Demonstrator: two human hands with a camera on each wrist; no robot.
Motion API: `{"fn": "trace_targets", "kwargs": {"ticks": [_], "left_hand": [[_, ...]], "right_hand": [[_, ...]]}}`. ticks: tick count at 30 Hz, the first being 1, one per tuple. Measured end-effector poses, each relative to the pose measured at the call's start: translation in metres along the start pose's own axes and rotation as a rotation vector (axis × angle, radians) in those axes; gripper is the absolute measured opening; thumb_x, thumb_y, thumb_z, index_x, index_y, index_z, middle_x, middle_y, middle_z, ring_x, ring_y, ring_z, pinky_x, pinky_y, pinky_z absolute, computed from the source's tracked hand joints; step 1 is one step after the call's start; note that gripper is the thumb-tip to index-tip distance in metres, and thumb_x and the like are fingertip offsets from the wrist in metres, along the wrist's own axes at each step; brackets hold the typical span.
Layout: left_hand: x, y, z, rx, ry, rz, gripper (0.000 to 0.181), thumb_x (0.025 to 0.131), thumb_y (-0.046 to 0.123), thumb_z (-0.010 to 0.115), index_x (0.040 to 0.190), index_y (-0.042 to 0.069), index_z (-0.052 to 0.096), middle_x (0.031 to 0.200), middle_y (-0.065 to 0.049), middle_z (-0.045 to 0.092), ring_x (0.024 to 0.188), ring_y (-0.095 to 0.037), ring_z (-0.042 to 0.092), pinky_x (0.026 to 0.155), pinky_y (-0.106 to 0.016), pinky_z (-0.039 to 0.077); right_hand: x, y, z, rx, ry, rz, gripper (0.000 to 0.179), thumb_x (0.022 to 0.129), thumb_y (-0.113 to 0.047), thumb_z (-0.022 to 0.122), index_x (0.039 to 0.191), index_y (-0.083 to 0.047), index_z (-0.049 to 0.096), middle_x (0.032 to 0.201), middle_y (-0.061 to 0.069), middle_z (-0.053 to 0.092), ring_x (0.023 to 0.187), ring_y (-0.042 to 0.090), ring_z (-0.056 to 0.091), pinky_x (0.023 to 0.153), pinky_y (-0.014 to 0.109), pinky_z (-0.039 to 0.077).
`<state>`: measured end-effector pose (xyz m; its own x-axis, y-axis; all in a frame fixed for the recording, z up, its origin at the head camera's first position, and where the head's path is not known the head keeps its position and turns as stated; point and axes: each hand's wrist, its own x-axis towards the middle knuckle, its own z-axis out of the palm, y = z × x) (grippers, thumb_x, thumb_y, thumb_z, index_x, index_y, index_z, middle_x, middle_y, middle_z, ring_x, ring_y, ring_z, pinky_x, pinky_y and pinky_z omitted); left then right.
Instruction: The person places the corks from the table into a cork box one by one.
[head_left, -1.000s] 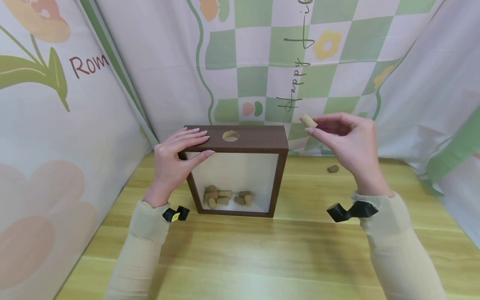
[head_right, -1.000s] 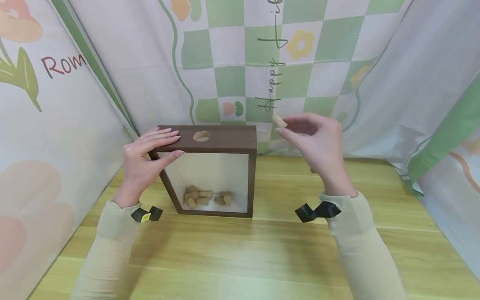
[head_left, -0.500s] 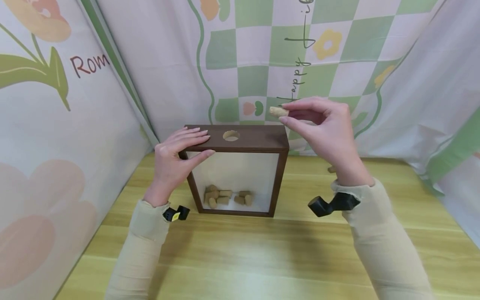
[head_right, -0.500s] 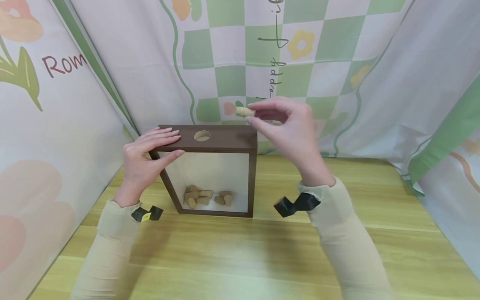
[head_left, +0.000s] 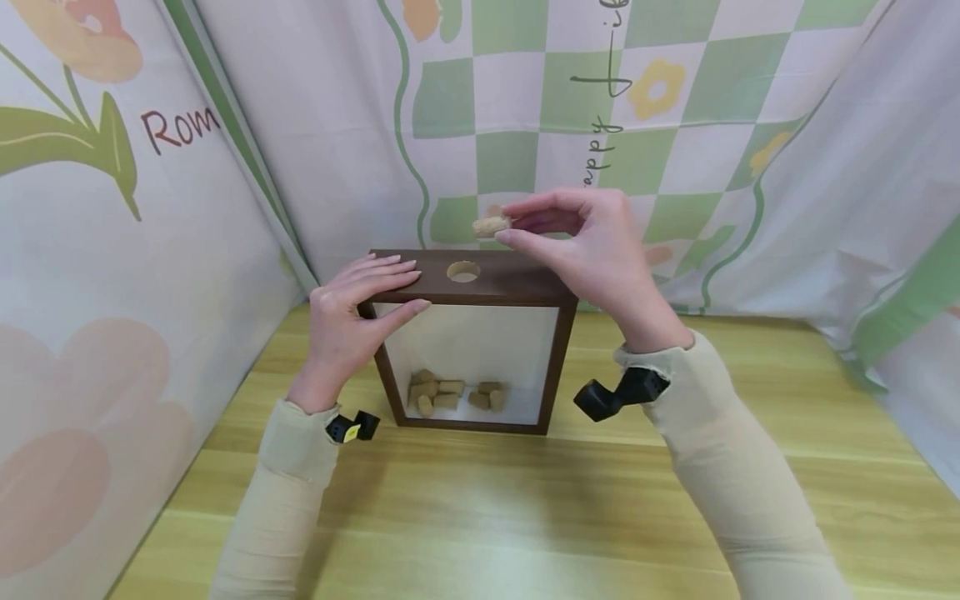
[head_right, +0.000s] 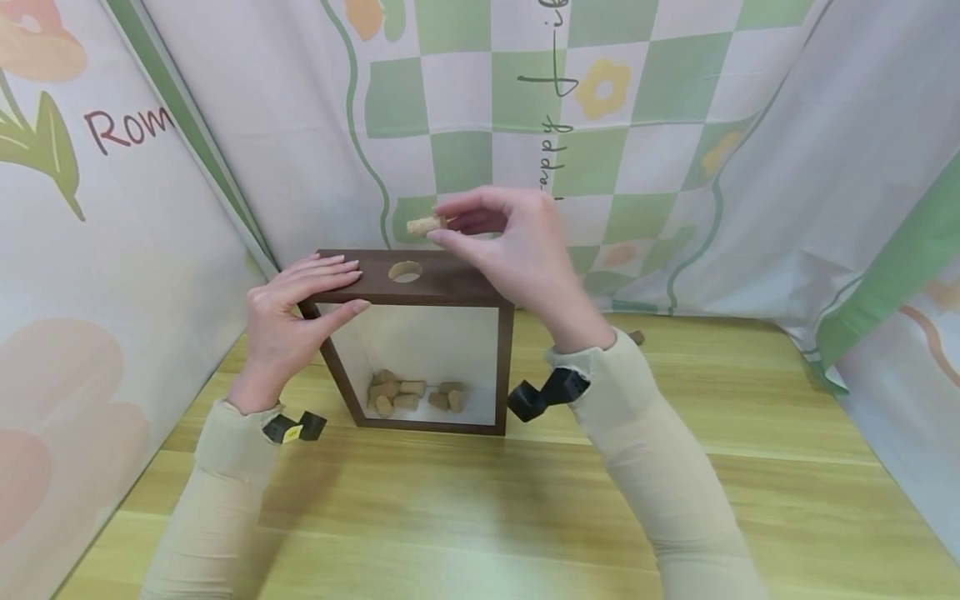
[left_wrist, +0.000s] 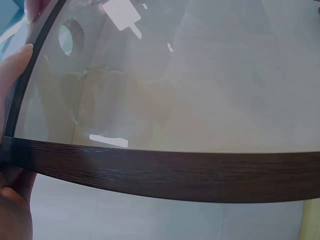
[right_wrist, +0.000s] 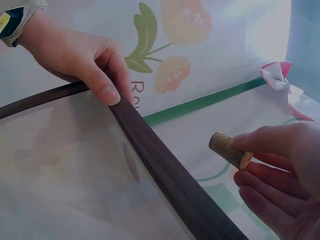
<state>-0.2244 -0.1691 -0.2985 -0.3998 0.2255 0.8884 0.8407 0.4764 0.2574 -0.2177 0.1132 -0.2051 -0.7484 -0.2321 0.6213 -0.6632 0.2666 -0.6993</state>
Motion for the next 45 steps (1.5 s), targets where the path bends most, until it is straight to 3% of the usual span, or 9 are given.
{"fn": "trace_targets", "kwargs": {"ticks": [9, 14, 24, 30, 40, 45], "left_hand": [[-0.001, 0.000, 0.000, 0.001, 0.003, 0.001, 0.039, 0.076, 0.011, 0.092, 0.112, 0.007, 0.080, 0.115, -0.004, 0.074, 0.115, -0.024, 0.067, 0.111, -0.041, 0.043], [-0.001, 0.000, 0.000, -0.007, 0.007, -0.011, 0.039, 0.076, 0.014, 0.092, 0.112, 0.009, 0.080, 0.115, -0.001, 0.074, 0.115, -0.022, 0.067, 0.111, -0.041, 0.043], [0.000, 0.001, 0.000, -0.019, 0.013, -0.007, 0.038, 0.075, 0.013, 0.092, 0.112, 0.009, 0.081, 0.115, -0.001, 0.074, 0.114, -0.021, 0.067, 0.111, -0.041, 0.043], [0.000, 0.000, 0.000, -0.025, 0.014, -0.010, 0.037, 0.076, 0.013, 0.092, 0.111, 0.009, 0.081, 0.115, -0.001, 0.075, 0.114, -0.022, 0.067, 0.111, -0.041, 0.043], [0.000, -0.001, 0.000, -0.016, 0.012, -0.002, 0.037, 0.076, 0.013, 0.092, 0.111, 0.008, 0.080, 0.114, -0.003, 0.075, 0.114, -0.023, 0.067, 0.111, -0.041, 0.043], [0.000, 0.000, 0.000, -0.016, 0.011, 0.001, 0.037, 0.077, 0.013, 0.092, 0.111, 0.008, 0.080, 0.114, -0.004, 0.075, 0.114, -0.023, 0.067, 0.110, -0.041, 0.044]], "right_hand": [[0.008, 0.009, 0.017, -0.112, -0.152, -0.043, 0.021, 0.089, -0.012, 0.082, 0.110, -0.007, 0.080, 0.110, 0.001, 0.075, 0.093, 0.009, 0.070, 0.089, 0.032, 0.058], [0.008, 0.010, 0.019, -0.122, -0.193, -0.007, 0.025, 0.090, -0.014, 0.081, 0.114, -0.008, 0.079, 0.113, 0.003, 0.074, 0.100, 0.014, 0.070, 0.091, 0.032, 0.057], [0.001, 0.013, 0.010, -0.070, -0.115, 0.005, 0.031, 0.089, -0.026, 0.083, 0.118, -0.015, 0.078, 0.118, -0.007, 0.073, 0.106, 0.010, 0.068, 0.095, 0.029, 0.055], [-0.006, 0.019, -0.003, -0.051, -0.068, 0.063, 0.030, 0.089, -0.027, 0.082, 0.116, -0.015, 0.079, 0.117, -0.003, 0.074, 0.106, 0.012, 0.069, 0.096, 0.033, 0.054], [-0.026, 0.036, -0.039, -0.133, 0.040, 0.181, 0.034, 0.089, -0.032, 0.083, 0.119, -0.017, 0.078, 0.114, -0.003, 0.075, 0.107, 0.011, 0.068, 0.095, 0.025, 0.051], [-0.035, 0.056, -0.062, -0.174, 0.097, 0.237, 0.039, 0.089, -0.033, 0.082, 0.123, -0.014, 0.076, 0.116, -0.001, 0.075, 0.101, 0.007, 0.070, 0.086, 0.017, 0.053]]}}
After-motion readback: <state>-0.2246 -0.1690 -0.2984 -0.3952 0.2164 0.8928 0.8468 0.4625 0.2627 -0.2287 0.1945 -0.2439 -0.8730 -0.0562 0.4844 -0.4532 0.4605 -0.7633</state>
